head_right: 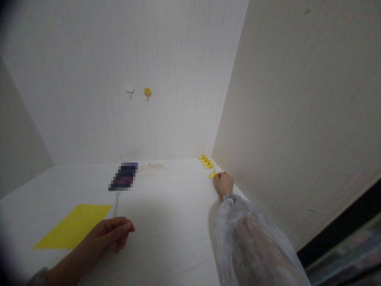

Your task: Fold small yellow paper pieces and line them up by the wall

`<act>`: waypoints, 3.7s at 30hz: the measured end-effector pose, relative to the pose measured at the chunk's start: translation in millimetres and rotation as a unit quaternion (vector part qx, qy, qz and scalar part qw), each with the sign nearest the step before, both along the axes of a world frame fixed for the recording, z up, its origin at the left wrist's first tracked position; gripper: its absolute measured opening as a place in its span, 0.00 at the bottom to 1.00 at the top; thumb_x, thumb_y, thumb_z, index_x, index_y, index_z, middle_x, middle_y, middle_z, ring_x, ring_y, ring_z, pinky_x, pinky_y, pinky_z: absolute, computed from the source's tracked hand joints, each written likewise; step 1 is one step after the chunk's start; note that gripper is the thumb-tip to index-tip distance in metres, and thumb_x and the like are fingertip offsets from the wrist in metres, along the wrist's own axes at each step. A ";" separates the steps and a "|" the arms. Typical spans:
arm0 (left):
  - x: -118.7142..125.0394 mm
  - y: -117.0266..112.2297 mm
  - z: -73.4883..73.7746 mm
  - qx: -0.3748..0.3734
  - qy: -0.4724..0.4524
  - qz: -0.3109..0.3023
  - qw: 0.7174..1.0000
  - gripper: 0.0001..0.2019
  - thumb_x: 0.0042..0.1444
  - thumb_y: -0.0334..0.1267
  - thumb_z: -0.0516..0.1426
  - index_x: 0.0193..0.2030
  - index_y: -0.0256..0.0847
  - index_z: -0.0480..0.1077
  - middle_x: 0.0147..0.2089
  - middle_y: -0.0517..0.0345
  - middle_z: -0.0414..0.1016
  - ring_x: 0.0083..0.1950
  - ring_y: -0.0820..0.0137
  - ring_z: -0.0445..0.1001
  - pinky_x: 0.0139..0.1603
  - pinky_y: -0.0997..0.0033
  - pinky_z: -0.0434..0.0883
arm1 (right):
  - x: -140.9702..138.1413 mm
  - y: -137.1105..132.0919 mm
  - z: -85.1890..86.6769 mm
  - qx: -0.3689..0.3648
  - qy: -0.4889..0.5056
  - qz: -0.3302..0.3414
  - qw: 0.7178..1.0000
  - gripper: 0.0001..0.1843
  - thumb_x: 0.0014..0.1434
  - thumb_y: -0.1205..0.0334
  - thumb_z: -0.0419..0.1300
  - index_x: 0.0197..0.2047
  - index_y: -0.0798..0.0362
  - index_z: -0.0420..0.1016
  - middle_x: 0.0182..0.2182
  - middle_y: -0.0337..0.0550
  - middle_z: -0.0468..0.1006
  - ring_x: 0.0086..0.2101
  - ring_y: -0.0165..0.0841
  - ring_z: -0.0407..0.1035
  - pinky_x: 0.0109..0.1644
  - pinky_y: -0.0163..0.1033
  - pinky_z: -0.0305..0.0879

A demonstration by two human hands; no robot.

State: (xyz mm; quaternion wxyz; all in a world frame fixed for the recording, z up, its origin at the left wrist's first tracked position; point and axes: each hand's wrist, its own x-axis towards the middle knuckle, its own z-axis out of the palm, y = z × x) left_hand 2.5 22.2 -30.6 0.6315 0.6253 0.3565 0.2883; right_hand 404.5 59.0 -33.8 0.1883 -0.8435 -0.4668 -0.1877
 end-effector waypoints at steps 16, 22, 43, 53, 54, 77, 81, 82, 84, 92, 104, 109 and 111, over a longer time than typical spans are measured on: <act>8.8 17.7 -20.3 -0.031 0.041 0.029 0.998 0.18 0.39 0.52 0.56 0.24 0.36 0.68 0.14 0.61 0.66 0.16 0.79 0.60 0.19 0.80 0.59 | 27.5 51.1 -11.6 -0.040 -0.009 -0.034 0.999 0.20 0.56 0.61 0.43 0.38 0.59 0.74 0.38 0.56 0.73 0.38 0.40 0.67 0.40 0.40 0.55; 9.5 19.7 -24.0 -0.033 0.054 0.019 0.998 0.18 0.39 0.53 0.56 0.24 0.36 0.68 0.14 0.61 0.66 0.16 0.78 0.61 0.20 0.79 0.58 | 34.4 57.4 -14.5 -0.043 -0.004 -0.035 0.998 0.20 0.56 0.61 0.44 0.38 0.59 0.74 0.37 0.55 0.74 0.37 0.39 0.67 0.40 0.40 0.55; 9.4 22.1 -24.9 -0.030 0.071 0.018 0.997 0.18 0.39 0.53 0.56 0.24 0.37 0.68 0.15 0.60 0.66 0.17 0.77 0.61 0.20 0.77 0.59 | 36.6 61.3 -15.6 -0.031 0.001 -0.022 0.999 0.19 0.55 0.62 0.44 0.36 0.60 0.74 0.36 0.55 0.74 0.36 0.40 0.67 0.39 0.40 0.54; 12.2 18.3 -22.0 -0.032 0.059 0.034 0.997 0.17 0.39 0.53 0.56 0.24 0.38 0.68 0.14 0.61 0.65 0.16 0.78 0.59 0.20 0.78 0.58 | 37.4 61.6 -16.6 -0.029 0.006 -0.026 0.999 0.19 0.55 0.62 0.44 0.36 0.59 0.74 0.36 0.55 0.74 0.36 0.40 0.67 0.40 0.42 0.54; 12.2 18.3 -22.0 -0.032 0.057 0.034 0.997 0.17 0.39 0.53 0.56 0.23 0.38 0.68 0.14 0.61 0.65 0.16 0.78 0.59 0.20 0.77 0.58 | 37.5 61.6 -16.5 -0.029 0.007 -0.026 0.999 0.19 0.55 0.62 0.44 0.36 0.59 0.74 0.36 0.55 0.74 0.36 0.40 0.67 0.41 0.42 0.54; 12.1 17.3 -19.5 -0.020 0.048 0.028 0.998 0.18 0.40 0.53 0.56 0.25 0.36 0.68 0.14 0.61 0.65 0.16 0.78 0.60 0.20 0.78 0.58 | 35.6 49.5 -14.5 0.096 0.059 -0.003 0.994 0.17 0.53 0.62 0.47 0.39 0.61 0.71 0.38 0.55 0.71 0.39 0.39 0.64 0.42 0.40 0.53; 11.3 18.6 -18.2 -0.006 0.039 0.004 0.999 0.18 0.41 0.51 0.56 0.26 0.35 0.68 0.15 0.61 0.65 0.17 0.78 0.61 0.21 0.78 0.58 | 24.6 33.9 -6.3 0.160 0.072 0.023 0.984 0.16 0.52 0.64 0.46 0.37 0.63 0.70 0.36 0.55 0.70 0.37 0.38 0.63 0.41 0.39 0.54; 11.4 18.3 -17.3 -0.003 0.035 0.008 0.999 0.18 0.41 0.51 0.55 0.26 0.35 0.68 0.15 0.61 0.65 0.17 0.78 0.60 0.20 0.78 0.58 | 19.5 29.1 -3.1 0.178 0.075 0.035 0.981 0.16 0.53 0.64 0.46 0.36 0.63 0.70 0.35 0.55 0.70 0.36 0.37 0.63 0.41 0.39 0.54; 11.7 16.6 -14.6 0.001 0.029 0.000 1.000 0.18 0.41 0.51 0.55 0.25 0.34 0.67 0.15 0.61 0.64 0.17 0.78 0.61 0.20 0.77 0.58 | 4.9 18.7 4.4 0.211 0.081 0.065 0.972 0.16 0.53 0.64 0.45 0.36 0.63 0.69 0.33 0.53 0.69 0.33 0.35 0.63 0.39 0.38 0.55; 7.3 3.0 -6.4 0.037 -0.024 0.009 0.999 0.15 0.46 0.47 0.54 0.27 0.33 0.67 0.18 0.61 0.64 0.20 0.78 0.61 0.23 0.77 0.60 | -134.8 -22.0 20.4 0.262 0.083 0.276 0.921 0.10 0.55 0.63 0.46 0.32 0.54 0.67 0.27 0.42 0.70 0.31 0.31 0.63 0.38 0.36 0.57; -1.1 -20.1 25.7 0.060 -0.084 0.126 0.987 0.13 0.45 0.43 0.55 0.28 0.31 0.69 0.19 0.60 0.66 0.20 0.79 0.62 0.23 0.78 0.61 | -268.3 -42.4 25.2 0.246 0.200 0.526 0.790 0.06 0.52 0.69 0.50 0.29 0.54 0.68 0.23 0.40 0.68 0.27 0.31 0.62 0.35 0.38 0.57; -19.2 -13.6 22.9 0.076 -0.088 0.152 0.982 0.15 0.46 0.45 0.54 0.28 0.31 0.69 0.19 0.60 0.65 0.19 0.80 0.62 0.22 0.79 0.61 | -244.1 -37.2 22.0 0.237 0.239 0.522 0.784 0.08 0.55 0.65 0.48 0.31 0.54 0.68 0.26 0.41 0.68 0.29 0.31 0.62 0.33 0.36 0.59; -25.1 -7.6 16.8 0.082 -0.076 0.154 0.982 0.15 0.46 0.45 0.54 0.27 0.32 0.69 0.19 0.59 0.65 0.19 0.80 0.61 0.22 0.79 0.61 | -234.4 -33.9 19.9 0.235 0.258 0.487 0.800 0.09 0.55 0.63 0.49 0.31 0.54 0.68 0.26 0.41 0.69 0.29 0.31 0.63 0.32 0.35 0.60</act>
